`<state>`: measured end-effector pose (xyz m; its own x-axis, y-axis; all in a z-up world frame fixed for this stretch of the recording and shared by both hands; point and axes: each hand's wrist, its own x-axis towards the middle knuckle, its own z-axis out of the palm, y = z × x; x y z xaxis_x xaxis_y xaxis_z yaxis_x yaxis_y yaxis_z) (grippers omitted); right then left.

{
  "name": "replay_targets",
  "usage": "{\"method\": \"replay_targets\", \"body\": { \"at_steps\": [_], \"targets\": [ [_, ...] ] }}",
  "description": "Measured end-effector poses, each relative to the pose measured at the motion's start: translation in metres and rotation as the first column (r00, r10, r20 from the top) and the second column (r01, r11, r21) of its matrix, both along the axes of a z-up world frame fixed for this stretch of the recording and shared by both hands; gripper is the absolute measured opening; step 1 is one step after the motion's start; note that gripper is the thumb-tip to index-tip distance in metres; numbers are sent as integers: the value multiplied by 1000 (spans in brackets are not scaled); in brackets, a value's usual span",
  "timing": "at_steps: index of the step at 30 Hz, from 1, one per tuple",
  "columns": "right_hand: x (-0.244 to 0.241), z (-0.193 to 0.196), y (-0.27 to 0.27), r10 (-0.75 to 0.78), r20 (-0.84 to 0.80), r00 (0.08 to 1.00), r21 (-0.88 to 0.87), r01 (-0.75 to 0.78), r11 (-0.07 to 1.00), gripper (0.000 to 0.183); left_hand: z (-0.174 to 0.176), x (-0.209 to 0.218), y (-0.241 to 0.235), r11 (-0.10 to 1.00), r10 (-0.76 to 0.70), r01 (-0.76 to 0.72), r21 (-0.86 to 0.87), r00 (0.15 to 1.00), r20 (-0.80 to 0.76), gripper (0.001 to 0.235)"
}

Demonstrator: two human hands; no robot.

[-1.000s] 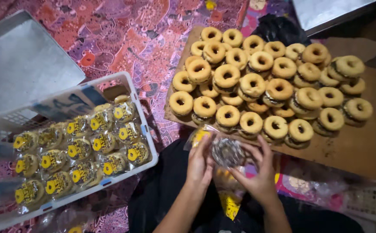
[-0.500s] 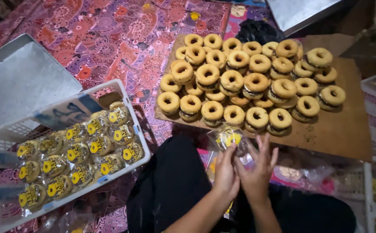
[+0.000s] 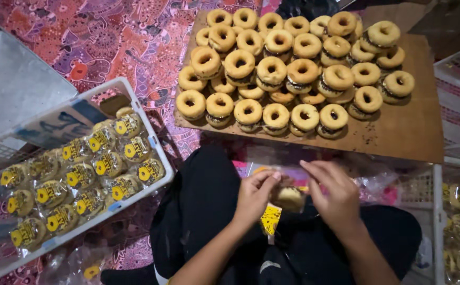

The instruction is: The person sits on the floor and repeatedly picks donuts from a wooden board, places them into clear plastic bags, and arranges the sealed packages into a white crate. The process continues throughout the clip with no other tools used.

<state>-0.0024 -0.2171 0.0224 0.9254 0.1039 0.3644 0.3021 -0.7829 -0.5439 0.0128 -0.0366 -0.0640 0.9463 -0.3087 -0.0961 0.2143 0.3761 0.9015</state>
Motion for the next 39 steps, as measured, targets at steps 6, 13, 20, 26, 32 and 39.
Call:
{"method": "replay_targets", "body": {
  "at_steps": [6,13,20,26,32,39],
  "targets": [
    [-16,-9,-53,355,-54,933,-508,-332,795,26,51,-33,20,746,-424,61,663,812,402,20],
    [-2,-28,-79,299,-57,953,-614,-270,742,103,82,-18,46,639,-636,-111,761,481,604,16],
    [-71,-128,18,430,-333,839,934,232,271,28,24,-21,23,894,-247,216,-394,969,-29,41],
    [-15,-143,68,236,-372,898,928,351,126,22,-15,-27,63,755,364,-505,417,853,374,11],
    [8,-212,109,373,-528,762,817,338,467,9,-40,-28,145,584,452,-304,753,892,10,15],
    [-4,-293,30,342,-705,621,706,662,252,42,-86,-19,118,794,-77,130,593,990,-114,45]
  ]
}}
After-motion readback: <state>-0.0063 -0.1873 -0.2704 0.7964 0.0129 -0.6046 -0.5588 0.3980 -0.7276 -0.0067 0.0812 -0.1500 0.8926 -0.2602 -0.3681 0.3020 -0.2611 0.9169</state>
